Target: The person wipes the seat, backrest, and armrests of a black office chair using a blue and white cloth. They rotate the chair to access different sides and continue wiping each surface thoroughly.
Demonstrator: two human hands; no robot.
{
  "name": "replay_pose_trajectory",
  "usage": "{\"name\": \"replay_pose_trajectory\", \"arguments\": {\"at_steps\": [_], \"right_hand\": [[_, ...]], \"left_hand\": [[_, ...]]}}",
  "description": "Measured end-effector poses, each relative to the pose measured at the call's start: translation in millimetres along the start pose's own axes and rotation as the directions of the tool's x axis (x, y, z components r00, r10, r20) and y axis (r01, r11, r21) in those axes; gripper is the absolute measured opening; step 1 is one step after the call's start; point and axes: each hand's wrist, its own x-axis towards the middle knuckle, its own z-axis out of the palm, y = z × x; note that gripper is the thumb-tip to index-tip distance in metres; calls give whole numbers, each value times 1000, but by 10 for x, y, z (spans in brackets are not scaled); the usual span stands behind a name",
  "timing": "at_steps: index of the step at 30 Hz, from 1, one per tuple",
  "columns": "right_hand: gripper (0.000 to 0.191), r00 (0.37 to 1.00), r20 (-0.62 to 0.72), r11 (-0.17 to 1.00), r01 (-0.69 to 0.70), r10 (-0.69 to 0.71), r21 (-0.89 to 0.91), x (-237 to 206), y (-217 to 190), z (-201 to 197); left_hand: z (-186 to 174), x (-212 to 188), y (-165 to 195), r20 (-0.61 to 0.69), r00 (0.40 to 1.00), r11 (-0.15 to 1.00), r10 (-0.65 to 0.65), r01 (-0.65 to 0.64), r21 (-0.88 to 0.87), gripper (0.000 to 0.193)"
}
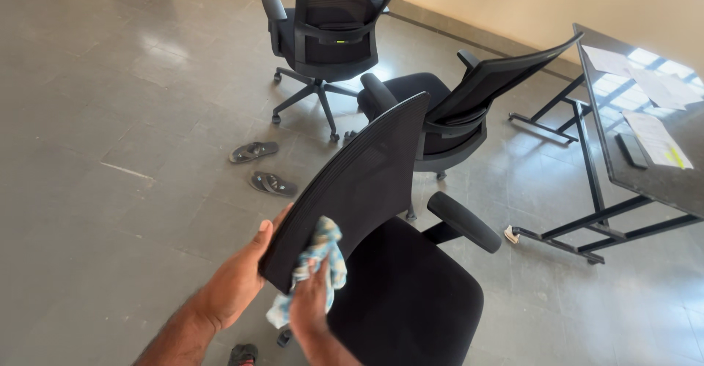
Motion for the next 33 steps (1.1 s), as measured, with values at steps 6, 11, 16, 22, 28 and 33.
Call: {"name": "replay_pose_trajectory", "arguments": {"at_steps": [6,11,16,22,28,33], "right_hand": [[71,903,10,840,-403,429,365,-96,-179,-132],[68,979,161,910,48,-124,412,-239,-434,3],[66,958,7,958,286,-286,3,548,-532,-74],[61,954,-289,967,1,-76,-253,1329,-584,-262],[69,864,-143,785,-356,484,508,1031,-3,-385],[74,789,-82,759,-550,609,350,315,708,-423]], "left_hand": [[-37,19,253,53,972,942,-230,209,262,70],[10,623,552,-333,866,695,-374,499,518,90],[384,976,331,-180,958,796,221,-71,601,91],[294,830,136,53,895,518,443,-304,799,71],[287,706,159,67,957,475,283,-200,857,69],[457,638,142,3,959,606,284,-182,775,67]]}}
